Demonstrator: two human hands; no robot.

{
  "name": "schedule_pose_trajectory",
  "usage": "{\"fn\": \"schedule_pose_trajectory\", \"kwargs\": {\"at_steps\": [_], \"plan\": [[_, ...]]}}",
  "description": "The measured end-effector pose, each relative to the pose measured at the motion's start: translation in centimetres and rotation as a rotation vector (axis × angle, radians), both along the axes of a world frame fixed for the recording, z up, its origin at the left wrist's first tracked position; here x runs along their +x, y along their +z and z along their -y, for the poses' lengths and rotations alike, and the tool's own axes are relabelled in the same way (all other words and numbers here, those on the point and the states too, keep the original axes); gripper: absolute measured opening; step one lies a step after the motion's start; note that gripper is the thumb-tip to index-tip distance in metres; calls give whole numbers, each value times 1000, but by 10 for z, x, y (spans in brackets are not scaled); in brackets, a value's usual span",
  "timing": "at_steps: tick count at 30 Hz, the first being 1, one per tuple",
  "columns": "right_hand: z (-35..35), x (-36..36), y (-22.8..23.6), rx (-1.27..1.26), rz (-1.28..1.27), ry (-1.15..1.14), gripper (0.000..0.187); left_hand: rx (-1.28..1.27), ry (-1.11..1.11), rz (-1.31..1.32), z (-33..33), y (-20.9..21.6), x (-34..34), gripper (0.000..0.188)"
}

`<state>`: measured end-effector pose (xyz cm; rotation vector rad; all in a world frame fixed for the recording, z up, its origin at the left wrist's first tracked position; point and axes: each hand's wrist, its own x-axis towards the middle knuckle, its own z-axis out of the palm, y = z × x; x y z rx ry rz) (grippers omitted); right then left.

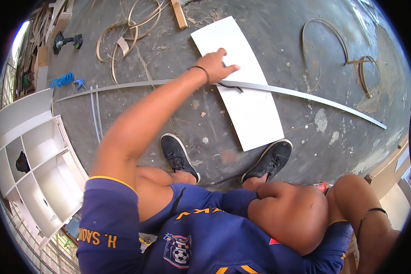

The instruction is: The person measures a white plastic tube with a measuring tape, marks it, and then cuts it using an angle grinder.

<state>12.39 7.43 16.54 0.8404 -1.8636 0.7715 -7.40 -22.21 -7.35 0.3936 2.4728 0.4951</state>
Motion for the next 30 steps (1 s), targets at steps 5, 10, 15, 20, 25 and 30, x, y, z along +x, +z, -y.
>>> {"fn": "schedule_pose_trajectory", "kwargs": {"at_steps": [5, 10, 15, 20, 25, 30], "plan": [[24, -13, 2, 71, 63, -82, 23, -197, -143, -146, 89, -4, -27, 64], [44, -19, 3, 162, 162, -291, 21, -429, -316, -219, 164, -24, -45, 44], [36, -12, 3, 244, 323, -659, 19, -394, -461, -375, 230, -73, -71, 35], [-9, 33, -7, 300, 669, -979, 20, -178, -395, -525, 277, -100, -85, 33], [-24, 96, -32, 267, 1235, -1165, 23, 21, -422, -899, 258, -95, -74, 37], [-42, 148, -113, 254, 2042, -1015, 27, 171, -567, -490, 274, -88, -27, 42]]}}
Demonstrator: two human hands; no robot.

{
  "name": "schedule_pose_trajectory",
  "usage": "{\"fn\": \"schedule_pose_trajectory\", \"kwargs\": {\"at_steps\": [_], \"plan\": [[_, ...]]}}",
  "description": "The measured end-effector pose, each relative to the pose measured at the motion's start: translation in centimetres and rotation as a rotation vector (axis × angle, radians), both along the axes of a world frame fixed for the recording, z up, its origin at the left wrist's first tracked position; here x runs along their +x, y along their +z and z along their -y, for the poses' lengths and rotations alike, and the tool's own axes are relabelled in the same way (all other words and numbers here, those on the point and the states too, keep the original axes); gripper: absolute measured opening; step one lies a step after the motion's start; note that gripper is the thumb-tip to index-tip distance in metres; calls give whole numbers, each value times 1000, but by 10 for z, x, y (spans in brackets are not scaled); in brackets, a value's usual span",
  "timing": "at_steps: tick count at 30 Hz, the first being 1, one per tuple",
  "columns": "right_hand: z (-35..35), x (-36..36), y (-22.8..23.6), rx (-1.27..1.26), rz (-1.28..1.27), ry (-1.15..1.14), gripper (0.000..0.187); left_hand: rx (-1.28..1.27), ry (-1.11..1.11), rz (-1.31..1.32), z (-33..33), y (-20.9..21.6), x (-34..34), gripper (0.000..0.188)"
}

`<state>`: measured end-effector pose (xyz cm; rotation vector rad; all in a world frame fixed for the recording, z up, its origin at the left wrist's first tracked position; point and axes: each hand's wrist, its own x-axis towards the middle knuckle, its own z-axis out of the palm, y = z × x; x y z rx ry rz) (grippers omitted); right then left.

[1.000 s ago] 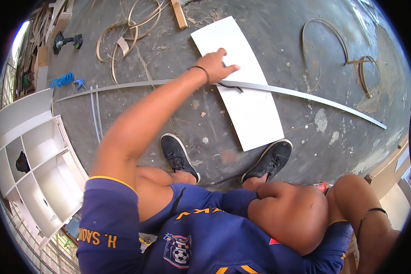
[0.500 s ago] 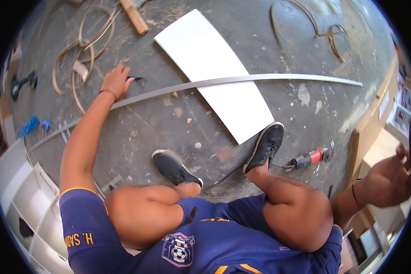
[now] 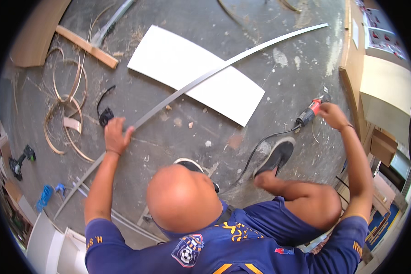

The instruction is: The person measures a white plastic tube with a measuring tape, marks it, and then cuts it using an angle grinder.

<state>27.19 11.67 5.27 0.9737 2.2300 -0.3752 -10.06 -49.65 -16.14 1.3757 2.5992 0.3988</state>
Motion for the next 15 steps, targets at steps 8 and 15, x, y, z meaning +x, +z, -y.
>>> {"fn": "schedule_pose_trajectory", "kwargs": {"at_steps": [8, 15], "plan": [[16, 73, -120, 94, 302, -157, 46, -226, 168, 48, 36, -10, 37, 35], [127, -34, -177, 132, -603, 388, 80, -196, 220, -11, -17, 19, 57, 37]]}}
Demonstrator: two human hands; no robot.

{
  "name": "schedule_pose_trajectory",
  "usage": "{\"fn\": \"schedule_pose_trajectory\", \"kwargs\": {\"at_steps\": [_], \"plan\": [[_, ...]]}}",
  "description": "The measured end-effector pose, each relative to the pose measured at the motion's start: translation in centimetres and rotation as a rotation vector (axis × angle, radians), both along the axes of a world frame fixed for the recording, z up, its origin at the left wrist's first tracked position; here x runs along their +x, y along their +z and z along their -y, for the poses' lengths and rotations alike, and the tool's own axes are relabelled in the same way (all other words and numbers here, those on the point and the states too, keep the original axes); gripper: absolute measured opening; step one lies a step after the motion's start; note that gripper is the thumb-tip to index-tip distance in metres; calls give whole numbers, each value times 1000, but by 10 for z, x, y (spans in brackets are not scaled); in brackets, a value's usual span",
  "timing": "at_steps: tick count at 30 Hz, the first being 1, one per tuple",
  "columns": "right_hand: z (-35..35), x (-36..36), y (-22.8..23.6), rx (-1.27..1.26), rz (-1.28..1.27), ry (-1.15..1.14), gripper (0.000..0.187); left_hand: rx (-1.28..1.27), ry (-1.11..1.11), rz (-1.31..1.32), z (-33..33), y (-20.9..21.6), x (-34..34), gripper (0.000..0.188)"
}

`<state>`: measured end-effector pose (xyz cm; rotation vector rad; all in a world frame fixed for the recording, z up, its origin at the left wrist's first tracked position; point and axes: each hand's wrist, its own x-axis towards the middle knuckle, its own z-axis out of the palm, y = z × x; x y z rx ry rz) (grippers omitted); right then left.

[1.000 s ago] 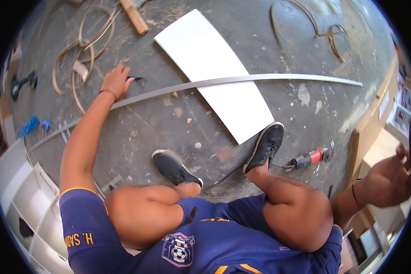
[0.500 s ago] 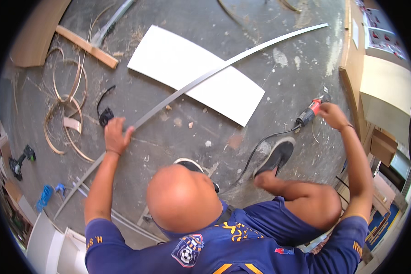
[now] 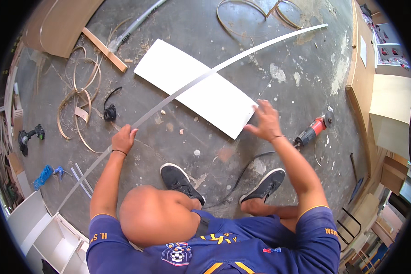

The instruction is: The person measures a white plastic tube with a measuring tape, marks it, and then cuts it using an angle grinder.

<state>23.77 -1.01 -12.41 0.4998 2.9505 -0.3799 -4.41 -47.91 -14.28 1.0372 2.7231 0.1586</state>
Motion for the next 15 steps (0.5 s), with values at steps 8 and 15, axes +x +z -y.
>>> {"fn": "schedule_pose_trajectory", "kwargs": {"at_steps": [8, 15], "plan": [[73, -53, -32, -73, 62, 124, 98, -38, 141, 94, -16, -4, 4, 38], [89, -53, -42, -59, 2, -92, 89, -128, 193, 138, -7, 0, 8, 37]]}}
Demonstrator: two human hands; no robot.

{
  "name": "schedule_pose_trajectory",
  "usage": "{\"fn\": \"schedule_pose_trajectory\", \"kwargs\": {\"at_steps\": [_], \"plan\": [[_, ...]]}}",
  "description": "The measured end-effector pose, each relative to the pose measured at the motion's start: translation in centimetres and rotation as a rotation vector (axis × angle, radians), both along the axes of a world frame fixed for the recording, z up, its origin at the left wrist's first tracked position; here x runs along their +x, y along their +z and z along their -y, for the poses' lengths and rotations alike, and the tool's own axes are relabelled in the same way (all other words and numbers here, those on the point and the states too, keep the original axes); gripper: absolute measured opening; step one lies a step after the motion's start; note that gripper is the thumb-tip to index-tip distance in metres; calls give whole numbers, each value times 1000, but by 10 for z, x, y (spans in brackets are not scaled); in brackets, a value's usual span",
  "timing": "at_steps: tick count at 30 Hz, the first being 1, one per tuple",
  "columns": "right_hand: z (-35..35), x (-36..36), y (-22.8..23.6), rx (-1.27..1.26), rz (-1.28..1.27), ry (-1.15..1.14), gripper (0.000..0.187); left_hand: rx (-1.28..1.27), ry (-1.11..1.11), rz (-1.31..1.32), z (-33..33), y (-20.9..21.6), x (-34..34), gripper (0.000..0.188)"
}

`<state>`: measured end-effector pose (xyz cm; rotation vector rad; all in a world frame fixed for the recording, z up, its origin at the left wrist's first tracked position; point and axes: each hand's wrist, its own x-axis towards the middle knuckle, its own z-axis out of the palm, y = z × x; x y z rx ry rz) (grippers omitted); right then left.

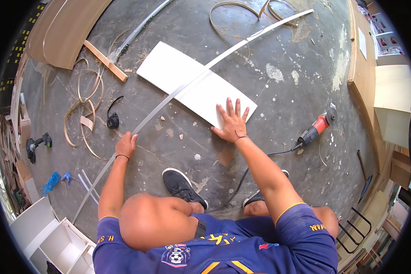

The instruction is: The person measures a white plastic tube with a measuring tape, marks it, and then cuts it using an angle grinder.

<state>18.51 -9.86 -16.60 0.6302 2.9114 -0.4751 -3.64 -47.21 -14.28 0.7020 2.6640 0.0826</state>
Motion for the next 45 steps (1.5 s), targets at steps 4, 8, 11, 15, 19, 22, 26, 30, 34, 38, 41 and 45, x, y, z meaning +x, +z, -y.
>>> {"fn": "schedule_pose_trajectory", "kwargs": {"at_steps": [4, 8, 11, 15, 19, 22, 26, 30, 34, 38, 41, 45], "plan": [[6, -23, -5, 31, 31, -193, 90, -23, 19, 35, -5, -4, 2, 38], [-9, -34, 3, 54, 137, -214, 94, 0, 5, 36, 1, -12, -6, 39], [-43, -17, 4, 46, 157, -133, 95, 17, 10, 47, 8, -24, -7, 40], [-145, 55, -8, 270, -375, -301, 65, 45, 45, 36, 3, -23, -1, 39], [-232, 163, 3, 181, -90, -1216, 72, 125, -68, -141, 29, -24, -5, 38], [-301, 293, -41, 285, 17, -1486, 75, 172, -77, -115, 9, -40, 3, 37], [-282, 292, -64, -492, -449, -1604, 71, 15, -78, -231, 20, -28, 6, 37], [-269, 241, -31, -1039, -378, -1643, 35, -100, -67, -262, 22, -18, 7, 36], [-254, 212, -18, -1237, -621, -1549, 27, 21, -61, -339, 19, -22, 8, 37], [-192, 158, 28, -1251, -464, -1362, 36, 384, 40, -288, -12, -7, 13, 38], [-153, 114, 86, -1177, -267, -1166, 35, 780, 73, 155, -90, 21, 43, 40], [-84, 38, 145, -1169, -202, -892, 31, 750, 77, 1076, -181, 71, 87, 91]]}}
